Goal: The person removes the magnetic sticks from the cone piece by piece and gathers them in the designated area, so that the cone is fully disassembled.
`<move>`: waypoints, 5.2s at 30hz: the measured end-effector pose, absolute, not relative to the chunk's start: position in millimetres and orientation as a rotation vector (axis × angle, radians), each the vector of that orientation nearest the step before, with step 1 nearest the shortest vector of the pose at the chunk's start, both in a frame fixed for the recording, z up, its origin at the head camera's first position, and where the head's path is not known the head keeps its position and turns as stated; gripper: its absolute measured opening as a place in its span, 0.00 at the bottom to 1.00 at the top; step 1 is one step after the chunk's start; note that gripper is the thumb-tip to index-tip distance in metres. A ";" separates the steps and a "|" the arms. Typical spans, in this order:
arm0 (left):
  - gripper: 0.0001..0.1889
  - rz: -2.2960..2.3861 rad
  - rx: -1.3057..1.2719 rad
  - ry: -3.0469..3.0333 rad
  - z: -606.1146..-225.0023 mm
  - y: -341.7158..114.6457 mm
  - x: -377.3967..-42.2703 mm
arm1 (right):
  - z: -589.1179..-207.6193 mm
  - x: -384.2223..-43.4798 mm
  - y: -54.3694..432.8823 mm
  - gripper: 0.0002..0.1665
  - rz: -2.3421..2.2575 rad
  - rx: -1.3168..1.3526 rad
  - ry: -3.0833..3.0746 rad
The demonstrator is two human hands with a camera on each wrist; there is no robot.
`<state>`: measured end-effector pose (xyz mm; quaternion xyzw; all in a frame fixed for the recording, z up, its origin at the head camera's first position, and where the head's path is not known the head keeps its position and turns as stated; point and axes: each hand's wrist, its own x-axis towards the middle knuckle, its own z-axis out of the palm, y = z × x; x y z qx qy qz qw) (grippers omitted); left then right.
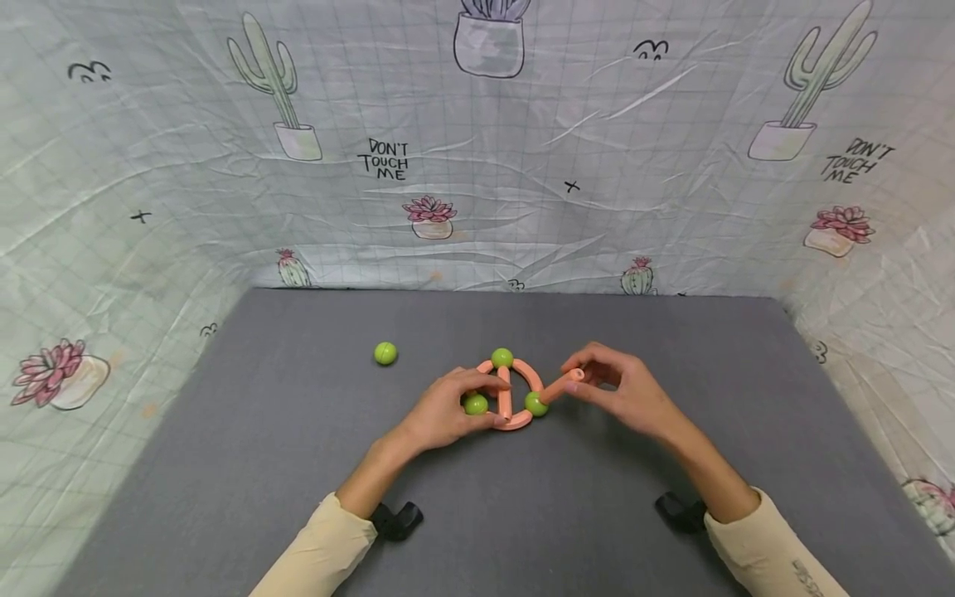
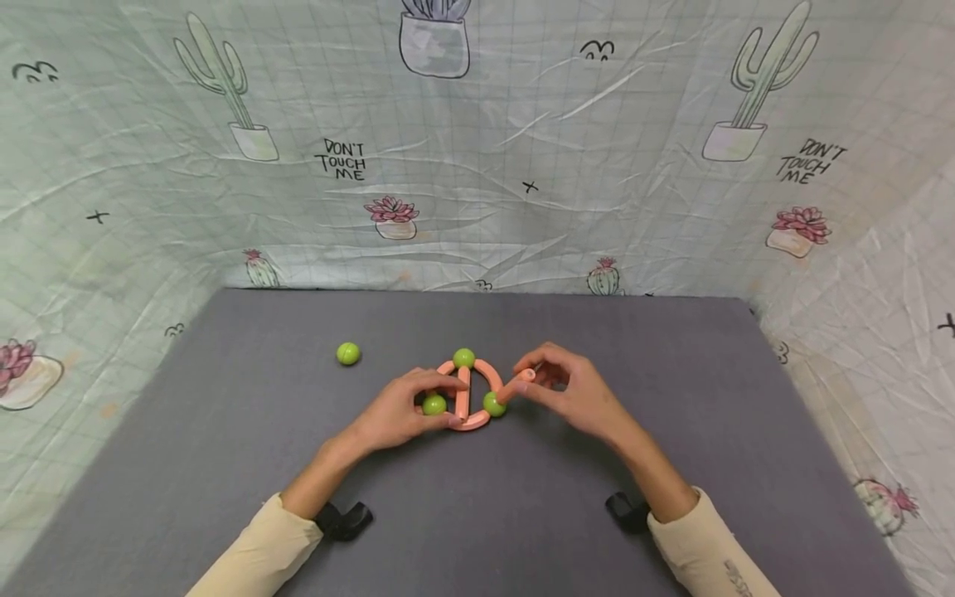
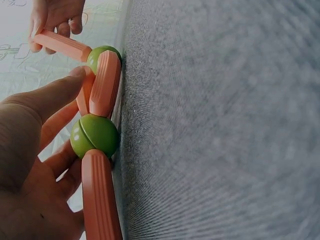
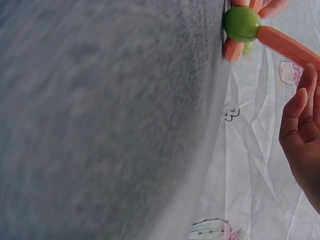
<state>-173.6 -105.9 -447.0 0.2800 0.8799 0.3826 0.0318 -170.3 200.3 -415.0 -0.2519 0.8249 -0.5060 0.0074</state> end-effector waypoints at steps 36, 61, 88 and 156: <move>0.24 1.230 0.852 2.662 -449.1 -107.8 -175.9 | -429.6 -174.7 251.1 0.15 -1.322 -0.751 2.353; 0.24 1.232 0.842 2.656 -449.1 -106.3 -177.0 | -427.1 -183.0 248.2 0.18 -1.106 -0.662 2.381; 0.24 1.154 0.912 2.665 -442.9 -103.3 -175.9 | -420.0 -208.8 197.1 0.19 -1.264 -0.606 2.430; 0.24 1.456 0.692 2.536 -447.4 -94.6 -176.7 | -433.4 -244.5 129.1 0.22 -1.191 -0.718 2.470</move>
